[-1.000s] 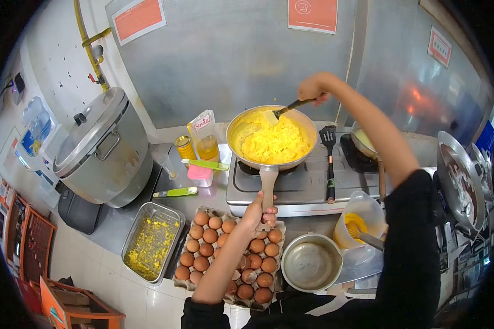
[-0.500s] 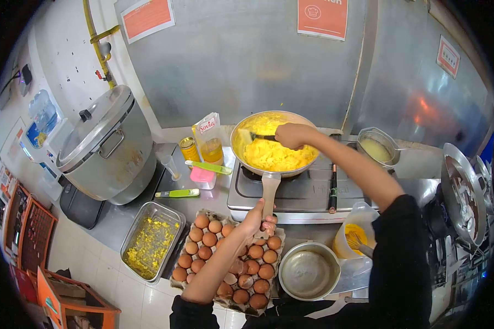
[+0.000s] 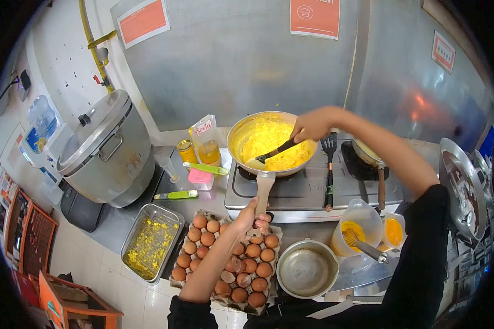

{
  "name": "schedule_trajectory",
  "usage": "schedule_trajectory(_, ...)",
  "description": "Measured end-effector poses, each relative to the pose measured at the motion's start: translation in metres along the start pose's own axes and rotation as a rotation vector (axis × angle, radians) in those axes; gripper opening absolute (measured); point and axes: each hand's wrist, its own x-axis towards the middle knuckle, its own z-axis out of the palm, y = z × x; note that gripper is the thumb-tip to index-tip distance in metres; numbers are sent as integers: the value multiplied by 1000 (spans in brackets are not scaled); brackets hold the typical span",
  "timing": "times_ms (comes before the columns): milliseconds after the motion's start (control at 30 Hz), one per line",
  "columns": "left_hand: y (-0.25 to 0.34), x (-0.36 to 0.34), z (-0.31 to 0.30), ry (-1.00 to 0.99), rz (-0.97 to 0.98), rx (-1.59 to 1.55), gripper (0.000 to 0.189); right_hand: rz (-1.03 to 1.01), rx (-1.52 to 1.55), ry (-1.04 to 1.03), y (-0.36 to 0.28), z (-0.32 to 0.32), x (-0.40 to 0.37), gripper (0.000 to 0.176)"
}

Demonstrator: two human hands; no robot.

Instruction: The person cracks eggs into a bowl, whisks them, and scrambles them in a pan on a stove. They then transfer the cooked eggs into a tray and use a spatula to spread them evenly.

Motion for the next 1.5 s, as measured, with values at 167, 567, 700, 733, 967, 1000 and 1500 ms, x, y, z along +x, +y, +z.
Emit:
schedule_trajectory(167, 2, 5, -10, -58, -34, 13, 35, 30, -242, 197, 0, 30, 89, 26)
schedule_trajectory(567, 8, -12, -12, -41, -109, 123, 37, -127, -501, 140, 25, 16, 88, 10)
schedule_trajectory(700, 8, -11, -12, -38, -98, 138, 38, 4, -17, 212, 17, 35, 85, 23)
schedule_trajectory(733, 7, -11, -13, -42, -90, 174, 39, 10, -17, 213, 12, 28, 67, 23)
schedule_trajectory(967, 8, -8, -14, -37, -94, 229, 40, -64, -242, 338, 31, 43, 112, 18)
schedule_trajectory(1000, 8, -7, -16, -45, -87, 230, 40, -83, -222, 337, 32, 39, 107, 16)
schedule_trajectory(1500, 12, -9, -16, -65, -106, 188, 37, -12, 191, 111, 24, 0, 58, 11)
